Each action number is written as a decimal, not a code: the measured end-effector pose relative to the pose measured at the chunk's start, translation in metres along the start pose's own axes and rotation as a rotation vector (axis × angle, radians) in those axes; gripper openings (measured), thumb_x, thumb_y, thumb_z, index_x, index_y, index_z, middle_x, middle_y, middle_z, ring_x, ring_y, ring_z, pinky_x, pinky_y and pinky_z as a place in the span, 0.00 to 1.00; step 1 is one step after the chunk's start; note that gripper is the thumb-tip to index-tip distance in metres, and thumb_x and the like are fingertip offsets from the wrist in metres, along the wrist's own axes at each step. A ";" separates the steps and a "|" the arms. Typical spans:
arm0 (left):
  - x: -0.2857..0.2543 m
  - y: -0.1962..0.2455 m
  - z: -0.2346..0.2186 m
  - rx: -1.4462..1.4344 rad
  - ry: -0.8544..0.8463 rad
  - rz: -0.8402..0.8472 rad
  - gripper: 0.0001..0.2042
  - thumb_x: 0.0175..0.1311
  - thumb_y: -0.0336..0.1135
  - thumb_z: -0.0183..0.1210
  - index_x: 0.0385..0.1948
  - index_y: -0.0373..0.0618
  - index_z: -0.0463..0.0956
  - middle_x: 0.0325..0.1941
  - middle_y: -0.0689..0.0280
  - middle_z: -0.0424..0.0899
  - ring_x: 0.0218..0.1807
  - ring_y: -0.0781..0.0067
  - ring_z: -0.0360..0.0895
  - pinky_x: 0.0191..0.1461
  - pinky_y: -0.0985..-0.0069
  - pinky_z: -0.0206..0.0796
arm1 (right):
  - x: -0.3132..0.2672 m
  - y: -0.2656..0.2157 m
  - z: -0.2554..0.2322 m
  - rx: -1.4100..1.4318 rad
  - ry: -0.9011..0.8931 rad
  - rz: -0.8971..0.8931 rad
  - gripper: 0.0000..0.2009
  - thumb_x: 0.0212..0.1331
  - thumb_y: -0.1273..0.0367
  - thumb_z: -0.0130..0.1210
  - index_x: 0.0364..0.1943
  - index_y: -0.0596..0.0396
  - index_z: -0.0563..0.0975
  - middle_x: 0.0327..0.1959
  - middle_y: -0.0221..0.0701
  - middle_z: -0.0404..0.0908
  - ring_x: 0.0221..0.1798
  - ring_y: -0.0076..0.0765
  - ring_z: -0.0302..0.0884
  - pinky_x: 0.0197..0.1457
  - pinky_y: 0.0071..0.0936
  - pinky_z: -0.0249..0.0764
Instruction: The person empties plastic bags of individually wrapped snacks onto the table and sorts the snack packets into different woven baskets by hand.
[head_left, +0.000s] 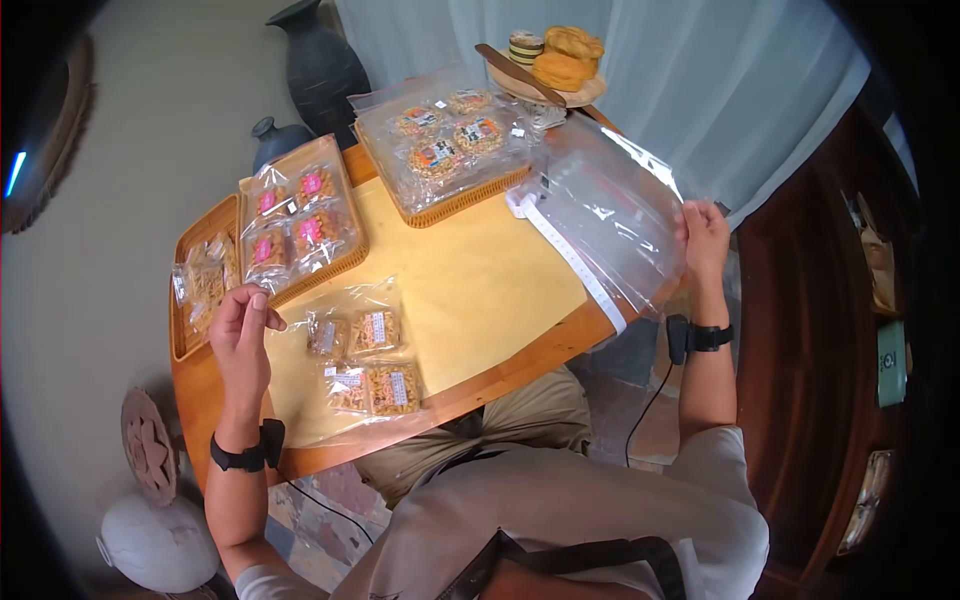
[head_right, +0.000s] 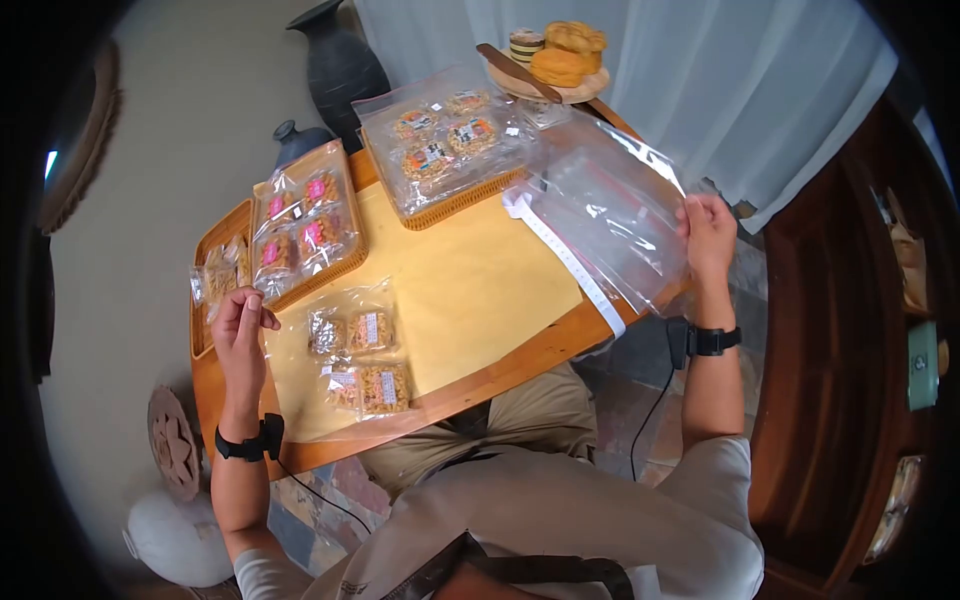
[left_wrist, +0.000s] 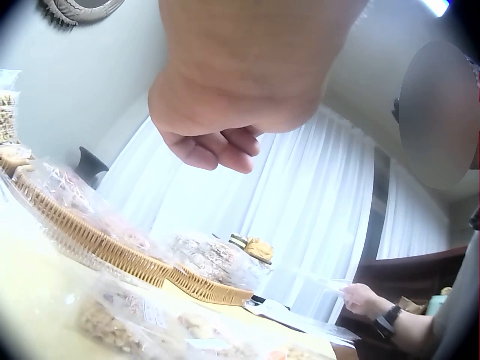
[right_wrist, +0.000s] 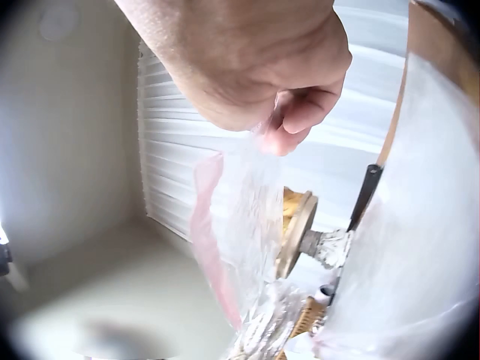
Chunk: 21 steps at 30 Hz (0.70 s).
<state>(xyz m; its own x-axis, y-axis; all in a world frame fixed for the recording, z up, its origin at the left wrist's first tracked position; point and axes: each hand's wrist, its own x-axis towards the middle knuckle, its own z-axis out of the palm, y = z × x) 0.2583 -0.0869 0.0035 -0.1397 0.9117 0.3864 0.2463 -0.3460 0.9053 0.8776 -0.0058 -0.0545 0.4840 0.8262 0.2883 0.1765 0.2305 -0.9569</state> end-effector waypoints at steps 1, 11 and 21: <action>0.001 -0.001 0.001 -0.007 0.000 -0.004 0.06 0.75 0.30 0.54 0.42 0.37 0.77 0.30 0.69 0.77 0.29 0.81 0.75 0.38 0.80 0.71 | -0.003 0.006 -0.008 -0.086 0.032 -0.002 0.07 0.69 0.67 0.58 0.39 0.56 0.80 0.27 0.24 0.82 0.22 0.15 0.72 0.22 0.17 0.65; 0.004 -0.026 -0.013 0.265 -0.231 -0.145 0.08 0.72 0.33 0.58 0.39 0.37 0.80 0.31 0.69 0.81 0.33 0.80 0.80 0.40 0.79 0.72 | -0.026 0.042 -0.035 -1.202 0.059 -0.266 0.35 0.53 0.56 0.66 0.67 0.51 0.72 0.63 0.54 0.73 0.67 0.61 0.69 0.70 0.47 0.66; 0.005 -0.025 -0.039 0.788 -0.217 0.037 0.13 0.63 0.34 0.66 0.48 0.43 0.81 0.46 0.55 0.86 0.49 0.56 0.83 0.53 0.64 0.74 | -0.106 -0.050 0.093 -0.464 -0.536 -0.265 0.13 0.61 0.73 0.62 0.50 0.60 0.80 0.45 0.35 0.84 0.48 0.29 0.79 0.57 0.26 0.72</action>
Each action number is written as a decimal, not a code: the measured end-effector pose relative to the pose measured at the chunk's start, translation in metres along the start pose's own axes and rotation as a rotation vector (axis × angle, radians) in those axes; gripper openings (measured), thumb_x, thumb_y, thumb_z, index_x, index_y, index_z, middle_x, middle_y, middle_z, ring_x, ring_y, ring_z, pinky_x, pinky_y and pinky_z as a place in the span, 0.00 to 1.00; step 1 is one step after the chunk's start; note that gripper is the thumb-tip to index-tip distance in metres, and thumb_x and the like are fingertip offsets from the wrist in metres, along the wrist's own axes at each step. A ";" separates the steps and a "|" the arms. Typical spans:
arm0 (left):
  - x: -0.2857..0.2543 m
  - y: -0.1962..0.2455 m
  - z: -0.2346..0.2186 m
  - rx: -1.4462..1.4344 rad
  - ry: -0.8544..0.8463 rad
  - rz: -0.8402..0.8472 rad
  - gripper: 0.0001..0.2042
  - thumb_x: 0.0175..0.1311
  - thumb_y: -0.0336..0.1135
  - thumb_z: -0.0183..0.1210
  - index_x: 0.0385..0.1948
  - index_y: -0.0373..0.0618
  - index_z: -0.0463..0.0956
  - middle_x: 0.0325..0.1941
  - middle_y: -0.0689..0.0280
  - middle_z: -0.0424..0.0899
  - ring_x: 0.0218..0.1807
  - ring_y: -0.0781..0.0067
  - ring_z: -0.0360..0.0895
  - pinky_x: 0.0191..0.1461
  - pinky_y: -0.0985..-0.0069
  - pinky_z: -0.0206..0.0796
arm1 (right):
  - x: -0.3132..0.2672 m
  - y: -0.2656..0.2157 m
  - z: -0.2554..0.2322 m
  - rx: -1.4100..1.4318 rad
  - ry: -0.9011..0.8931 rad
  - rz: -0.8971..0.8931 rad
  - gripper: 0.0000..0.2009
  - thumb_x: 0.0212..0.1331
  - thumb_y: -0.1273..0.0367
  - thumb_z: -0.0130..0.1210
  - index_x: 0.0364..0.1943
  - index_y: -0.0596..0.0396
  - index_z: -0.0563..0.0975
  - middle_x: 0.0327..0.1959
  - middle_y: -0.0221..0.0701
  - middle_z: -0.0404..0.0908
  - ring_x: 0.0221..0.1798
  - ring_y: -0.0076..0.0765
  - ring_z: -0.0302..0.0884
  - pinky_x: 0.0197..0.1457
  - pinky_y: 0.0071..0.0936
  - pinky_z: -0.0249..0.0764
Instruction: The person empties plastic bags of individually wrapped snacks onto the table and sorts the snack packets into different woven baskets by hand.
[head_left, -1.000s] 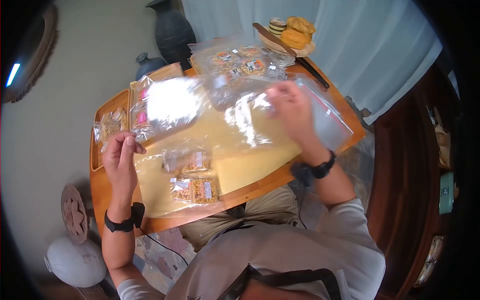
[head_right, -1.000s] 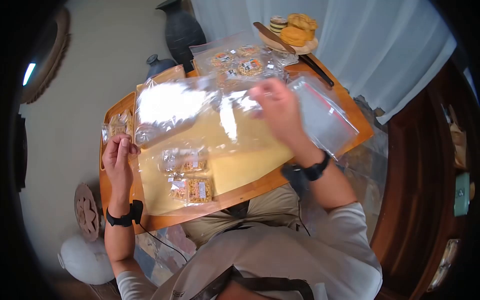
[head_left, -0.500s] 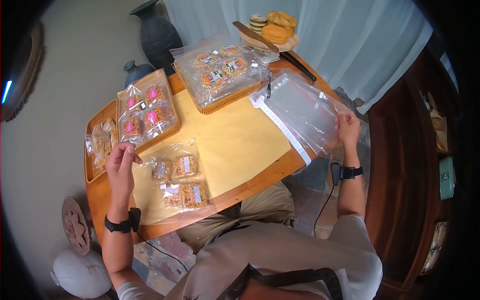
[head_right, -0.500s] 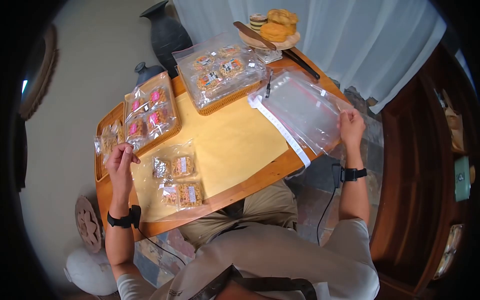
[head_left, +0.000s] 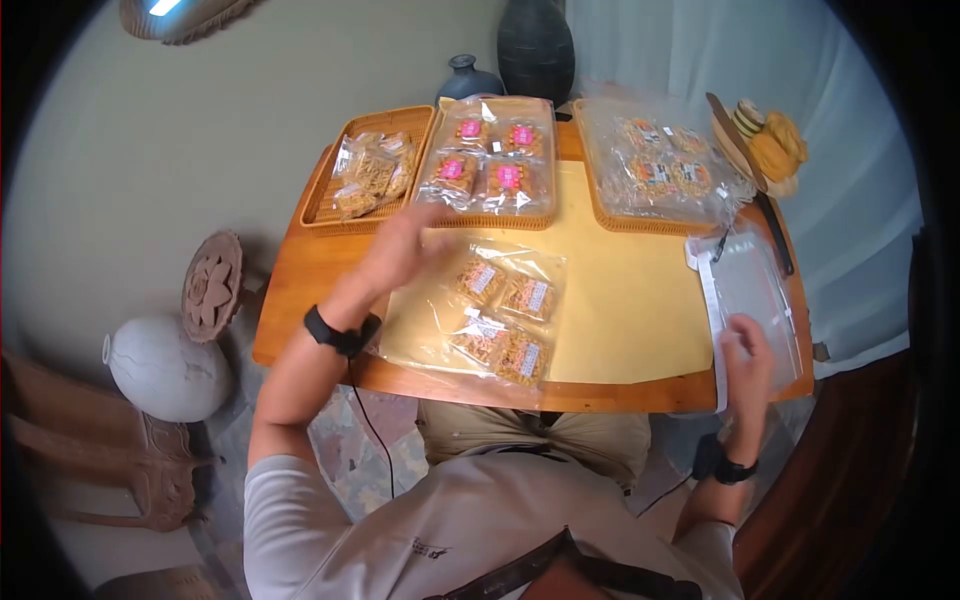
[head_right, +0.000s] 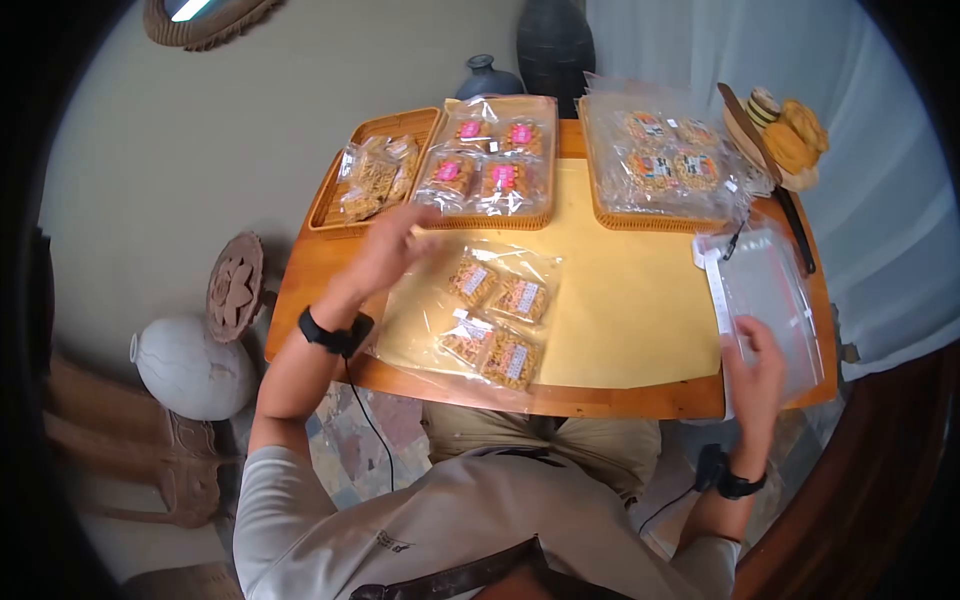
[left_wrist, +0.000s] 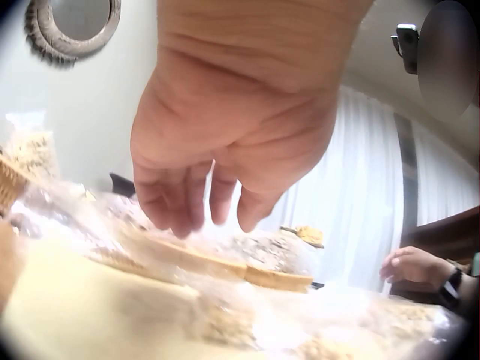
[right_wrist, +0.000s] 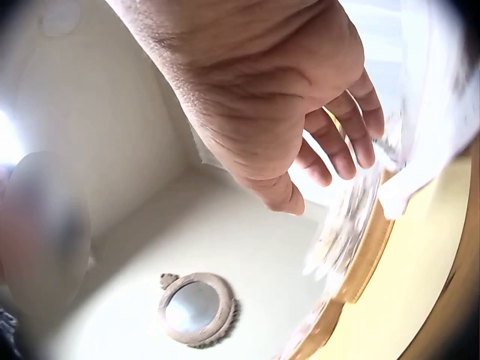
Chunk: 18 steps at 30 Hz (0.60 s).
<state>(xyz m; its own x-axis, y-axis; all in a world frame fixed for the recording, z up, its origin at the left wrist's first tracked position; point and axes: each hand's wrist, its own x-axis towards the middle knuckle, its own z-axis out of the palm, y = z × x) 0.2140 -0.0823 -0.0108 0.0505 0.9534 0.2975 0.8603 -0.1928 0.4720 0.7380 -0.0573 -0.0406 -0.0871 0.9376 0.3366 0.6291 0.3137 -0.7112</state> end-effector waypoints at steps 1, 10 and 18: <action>0.008 -0.019 -0.009 0.105 0.173 0.021 0.16 0.62 0.34 0.67 0.51 0.43 0.80 0.50 0.53 0.85 0.53 0.55 0.82 0.55 0.64 0.73 | 0.002 -0.020 0.014 0.042 -0.101 -0.008 0.14 0.60 0.73 0.63 0.49 0.60 0.80 0.44 0.35 0.85 0.48 0.30 0.80 0.55 0.27 0.74; 0.064 -0.159 -0.061 0.560 0.313 -0.391 0.36 0.56 0.40 0.73 0.68 0.52 0.67 0.70 0.42 0.67 0.71 0.40 0.65 0.70 0.53 0.64 | 0.046 -0.106 0.112 0.229 -0.610 -0.175 0.17 0.58 0.67 0.68 0.49 0.60 0.80 0.45 0.38 0.84 0.49 0.40 0.82 0.53 0.32 0.77; 0.092 -0.273 -0.049 -0.207 0.270 -0.411 0.30 0.59 0.45 0.72 0.59 0.42 0.70 0.48 0.52 0.85 0.49 0.55 0.82 0.56 0.63 0.74 | 0.082 -0.102 0.183 -0.016 -0.721 -0.516 0.28 0.56 0.59 0.69 0.59 0.57 0.76 0.55 0.42 0.78 0.61 0.52 0.74 0.66 0.41 0.69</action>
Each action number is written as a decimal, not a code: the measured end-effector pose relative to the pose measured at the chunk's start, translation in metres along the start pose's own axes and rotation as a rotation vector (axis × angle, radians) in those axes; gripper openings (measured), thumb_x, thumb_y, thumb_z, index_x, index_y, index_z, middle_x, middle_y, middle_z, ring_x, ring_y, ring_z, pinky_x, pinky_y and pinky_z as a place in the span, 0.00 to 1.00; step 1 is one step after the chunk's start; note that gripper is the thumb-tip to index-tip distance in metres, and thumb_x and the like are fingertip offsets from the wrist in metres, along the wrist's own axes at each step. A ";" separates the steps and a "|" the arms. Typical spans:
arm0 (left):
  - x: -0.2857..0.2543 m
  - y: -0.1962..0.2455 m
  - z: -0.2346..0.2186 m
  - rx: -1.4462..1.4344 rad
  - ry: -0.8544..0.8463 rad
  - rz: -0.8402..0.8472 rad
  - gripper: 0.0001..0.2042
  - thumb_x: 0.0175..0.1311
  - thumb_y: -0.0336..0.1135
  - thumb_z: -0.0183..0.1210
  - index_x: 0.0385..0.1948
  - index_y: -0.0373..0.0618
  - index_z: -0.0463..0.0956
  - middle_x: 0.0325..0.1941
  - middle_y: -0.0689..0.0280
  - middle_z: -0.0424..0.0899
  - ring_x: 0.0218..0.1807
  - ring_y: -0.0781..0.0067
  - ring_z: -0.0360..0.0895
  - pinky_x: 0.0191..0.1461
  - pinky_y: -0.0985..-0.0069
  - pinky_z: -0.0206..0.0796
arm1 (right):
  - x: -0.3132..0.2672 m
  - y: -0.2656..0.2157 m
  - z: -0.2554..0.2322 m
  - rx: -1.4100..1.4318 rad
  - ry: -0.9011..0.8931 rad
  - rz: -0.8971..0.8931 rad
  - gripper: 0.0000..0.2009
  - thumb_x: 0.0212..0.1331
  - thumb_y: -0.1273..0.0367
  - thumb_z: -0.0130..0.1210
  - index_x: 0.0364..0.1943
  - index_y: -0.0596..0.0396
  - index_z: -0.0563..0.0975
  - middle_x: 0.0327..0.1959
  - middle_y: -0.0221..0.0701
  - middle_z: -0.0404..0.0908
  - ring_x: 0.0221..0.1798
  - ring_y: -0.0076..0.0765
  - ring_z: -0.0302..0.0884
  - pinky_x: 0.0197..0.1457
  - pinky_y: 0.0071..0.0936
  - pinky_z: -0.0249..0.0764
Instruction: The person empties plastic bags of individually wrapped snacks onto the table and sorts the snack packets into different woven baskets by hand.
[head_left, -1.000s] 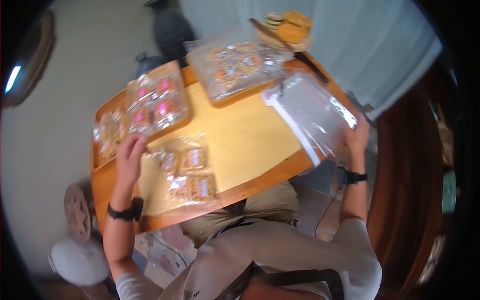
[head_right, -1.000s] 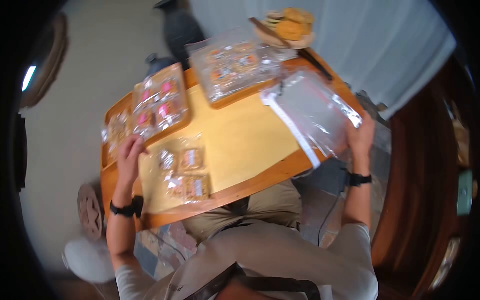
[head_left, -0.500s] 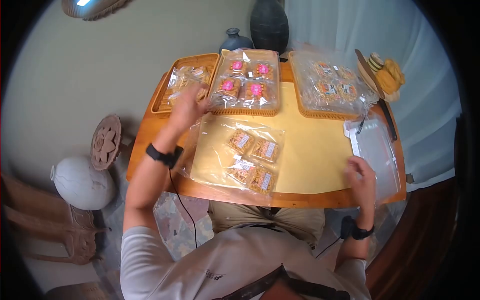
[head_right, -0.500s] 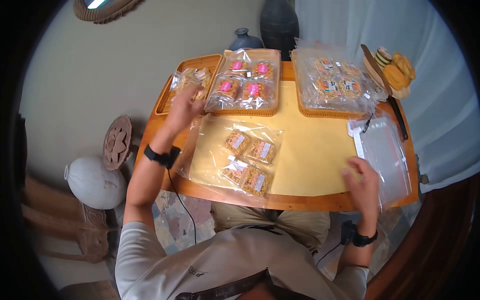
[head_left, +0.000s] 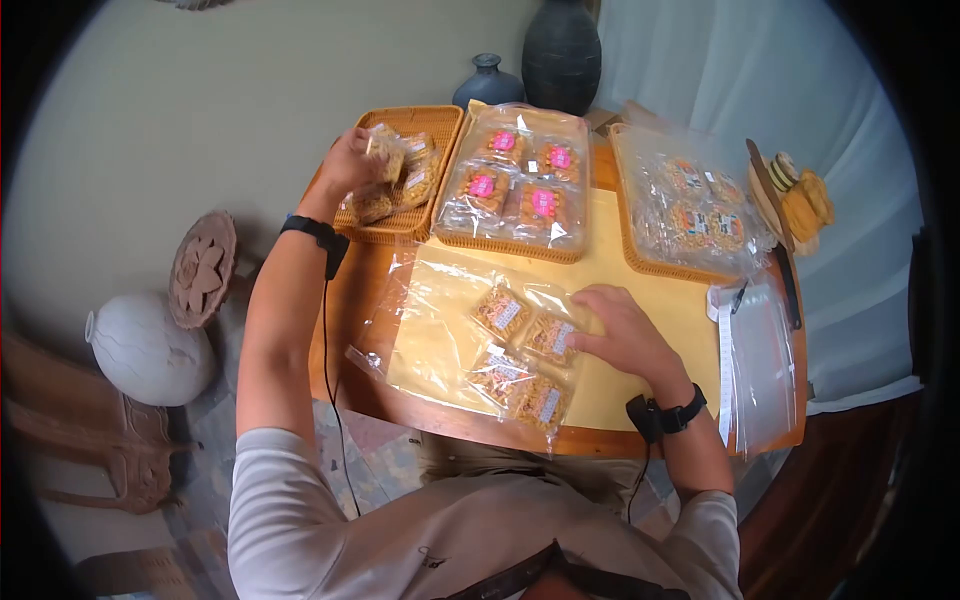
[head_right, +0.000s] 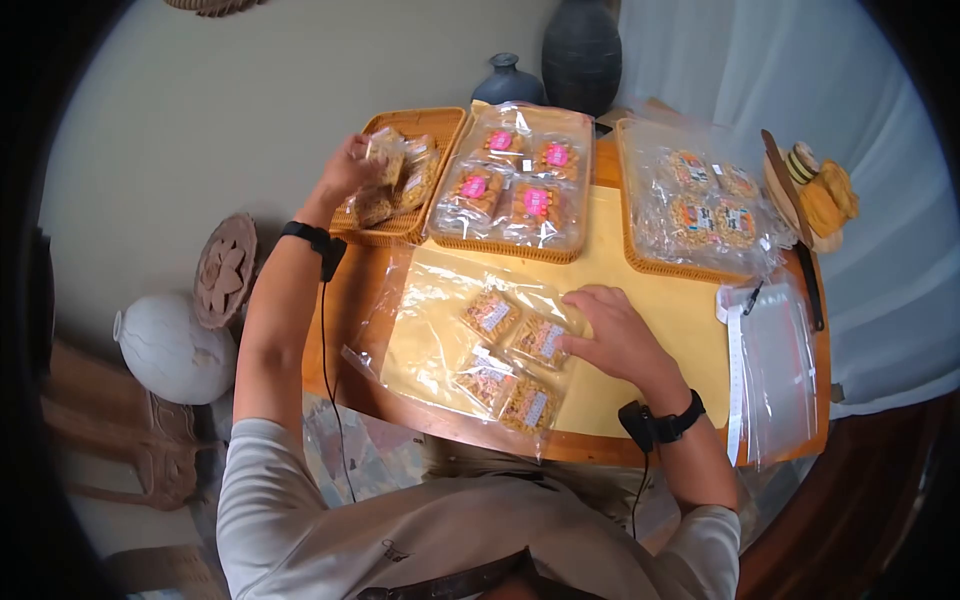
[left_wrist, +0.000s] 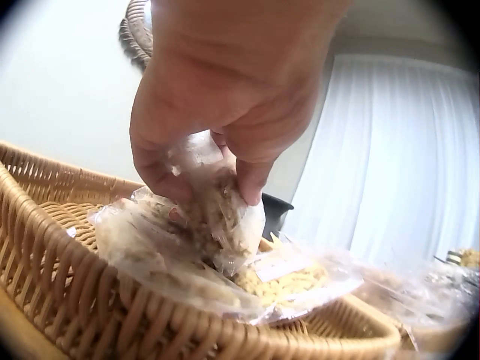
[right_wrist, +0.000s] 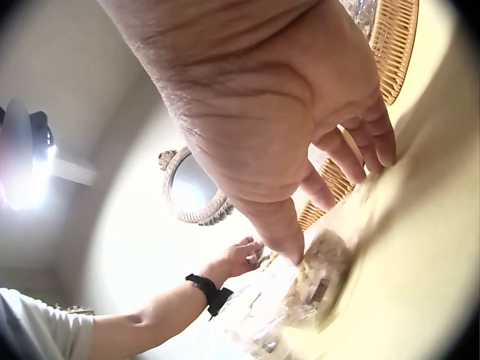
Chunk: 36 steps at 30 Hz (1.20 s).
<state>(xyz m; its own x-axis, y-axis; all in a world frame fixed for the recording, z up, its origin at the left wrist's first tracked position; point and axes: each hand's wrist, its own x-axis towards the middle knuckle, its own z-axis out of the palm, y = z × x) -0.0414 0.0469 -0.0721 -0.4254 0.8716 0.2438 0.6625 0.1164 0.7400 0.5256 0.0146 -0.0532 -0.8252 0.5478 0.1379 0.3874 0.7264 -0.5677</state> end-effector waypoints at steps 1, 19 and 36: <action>-0.004 0.004 -0.001 0.000 -0.001 -0.010 0.30 0.59 0.45 0.72 0.59 0.42 0.70 0.48 0.52 0.85 0.49 0.55 0.82 0.56 0.63 0.74 | 0.002 0.001 0.003 -0.004 0.063 0.013 0.30 0.55 0.58 0.70 0.59 0.57 0.76 0.53 0.42 0.79 0.60 0.53 0.74 0.65 0.42 0.69; -0.154 0.156 -0.018 0.531 -0.504 0.066 0.17 0.69 0.47 0.62 0.42 0.40 0.83 0.38 0.56 0.88 0.42 0.58 0.84 0.49 0.64 0.73 | 0.012 0.015 0.015 0.251 0.040 0.189 0.16 0.62 0.59 0.65 0.36 0.59 0.80 0.33 0.37 0.80 0.34 0.36 0.76 0.40 0.34 0.73; -0.283 0.137 -0.016 -0.078 -0.712 -0.066 0.19 0.68 0.50 0.64 0.41 0.39 0.80 0.31 0.67 0.81 0.35 0.77 0.75 0.41 0.75 0.69 | 0.016 0.003 0.025 0.692 -0.189 0.360 0.11 0.64 0.68 0.65 0.44 0.58 0.77 0.31 0.23 0.79 0.35 0.17 0.72 0.39 0.23 0.72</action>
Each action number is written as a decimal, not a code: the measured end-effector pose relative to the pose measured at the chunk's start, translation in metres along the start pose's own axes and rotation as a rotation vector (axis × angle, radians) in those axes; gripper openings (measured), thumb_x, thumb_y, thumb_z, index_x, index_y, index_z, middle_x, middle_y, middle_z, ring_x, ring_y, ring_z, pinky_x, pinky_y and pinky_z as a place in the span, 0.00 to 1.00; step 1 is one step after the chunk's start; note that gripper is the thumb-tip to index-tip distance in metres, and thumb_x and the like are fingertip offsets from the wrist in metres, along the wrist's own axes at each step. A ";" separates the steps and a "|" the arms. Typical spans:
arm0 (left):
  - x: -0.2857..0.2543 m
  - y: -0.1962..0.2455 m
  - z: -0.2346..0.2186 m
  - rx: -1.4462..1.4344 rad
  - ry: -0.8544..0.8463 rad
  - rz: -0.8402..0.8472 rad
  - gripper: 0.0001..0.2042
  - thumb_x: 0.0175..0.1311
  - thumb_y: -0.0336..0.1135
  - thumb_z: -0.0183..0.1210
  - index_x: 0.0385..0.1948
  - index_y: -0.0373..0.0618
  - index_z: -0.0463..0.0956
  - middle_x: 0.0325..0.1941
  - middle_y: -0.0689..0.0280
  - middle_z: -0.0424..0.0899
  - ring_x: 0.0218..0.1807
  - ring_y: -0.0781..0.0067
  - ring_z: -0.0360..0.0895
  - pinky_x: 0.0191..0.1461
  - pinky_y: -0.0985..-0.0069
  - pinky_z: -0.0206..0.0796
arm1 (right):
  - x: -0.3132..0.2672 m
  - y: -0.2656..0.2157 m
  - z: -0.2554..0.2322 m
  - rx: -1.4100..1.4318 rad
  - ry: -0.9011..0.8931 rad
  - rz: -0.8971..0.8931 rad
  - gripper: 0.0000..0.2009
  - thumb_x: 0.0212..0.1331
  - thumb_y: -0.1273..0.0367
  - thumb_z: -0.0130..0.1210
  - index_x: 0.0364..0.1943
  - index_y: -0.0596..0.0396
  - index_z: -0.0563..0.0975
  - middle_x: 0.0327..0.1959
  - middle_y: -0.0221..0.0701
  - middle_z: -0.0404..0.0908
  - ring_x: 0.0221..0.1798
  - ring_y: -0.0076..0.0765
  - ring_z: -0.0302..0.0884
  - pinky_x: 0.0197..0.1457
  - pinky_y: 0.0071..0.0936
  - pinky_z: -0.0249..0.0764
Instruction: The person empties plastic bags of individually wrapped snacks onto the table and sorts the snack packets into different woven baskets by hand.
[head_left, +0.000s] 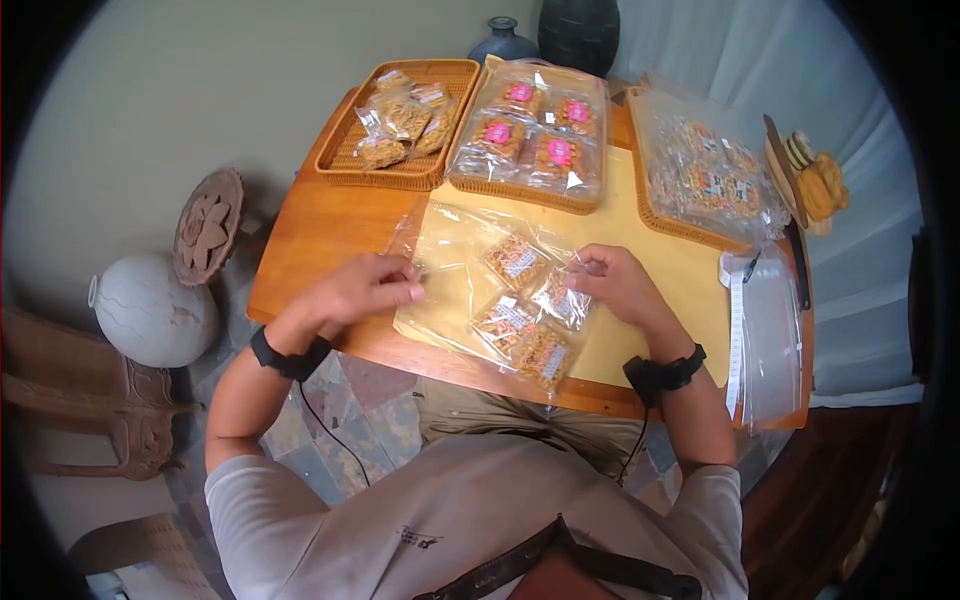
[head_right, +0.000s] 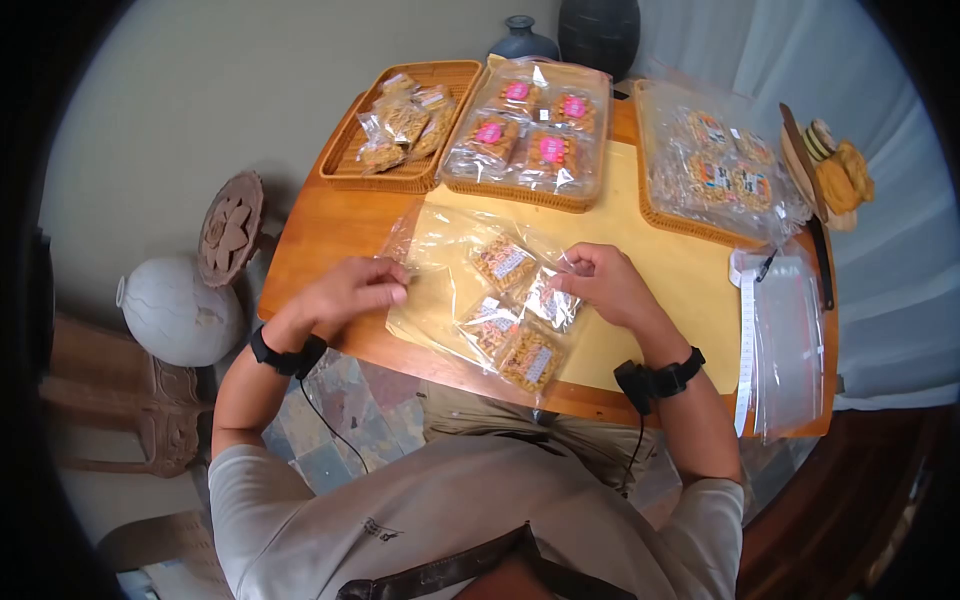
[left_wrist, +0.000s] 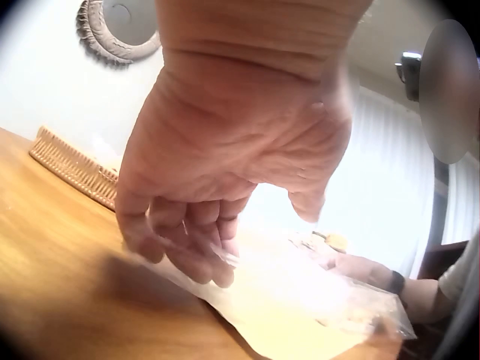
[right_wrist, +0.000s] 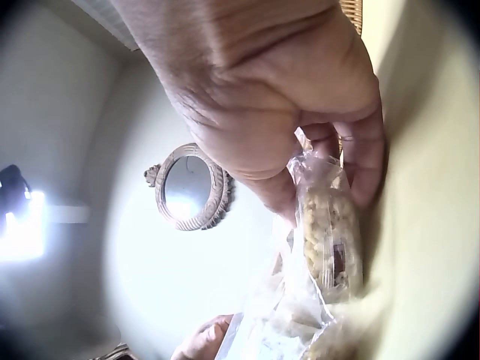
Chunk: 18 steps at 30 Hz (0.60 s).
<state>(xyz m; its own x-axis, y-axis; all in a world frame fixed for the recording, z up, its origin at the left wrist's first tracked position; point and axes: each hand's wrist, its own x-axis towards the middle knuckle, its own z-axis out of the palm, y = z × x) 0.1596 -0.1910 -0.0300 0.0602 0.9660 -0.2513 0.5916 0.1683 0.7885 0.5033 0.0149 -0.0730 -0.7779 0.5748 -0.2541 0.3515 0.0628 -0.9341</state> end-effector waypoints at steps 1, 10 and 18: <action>-0.006 0.005 0.008 0.116 0.007 -0.021 0.23 0.65 0.53 0.66 0.44 0.38 0.79 0.33 0.58 0.83 0.37 0.66 0.81 0.43 0.69 0.71 | 0.001 0.001 0.003 -0.004 -0.005 0.000 0.11 0.64 0.68 0.65 0.44 0.58 0.77 0.31 0.23 0.79 0.35 0.17 0.72 0.39 0.23 0.72; 0.007 -0.024 0.050 0.376 0.461 0.510 0.08 0.73 0.35 0.57 0.43 0.40 0.77 0.27 0.59 0.80 0.27 0.59 0.77 0.35 0.67 0.71 | 0.004 -0.003 0.028 0.319 -0.019 -0.280 0.06 0.72 0.67 0.56 0.42 0.53 0.72 0.54 0.32 0.80 0.49 0.20 0.72 0.56 0.25 0.70; -0.007 0.003 0.049 -0.458 0.470 0.298 0.10 0.81 0.39 0.46 0.42 0.43 0.69 0.34 0.69 0.81 0.25 0.87 0.70 0.29 0.85 0.64 | 0.011 0.006 0.035 0.391 0.059 -0.261 0.08 0.73 0.65 0.54 0.43 0.52 0.71 0.53 0.31 0.83 0.42 0.14 0.71 0.45 0.18 0.69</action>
<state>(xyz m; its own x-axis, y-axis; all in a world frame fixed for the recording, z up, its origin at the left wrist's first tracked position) 0.2002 -0.2064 -0.0529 -0.2467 0.9487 0.1977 0.2009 -0.1495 0.9681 0.4783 -0.0072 -0.0902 -0.7794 0.6265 0.0061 -0.0835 -0.0942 -0.9920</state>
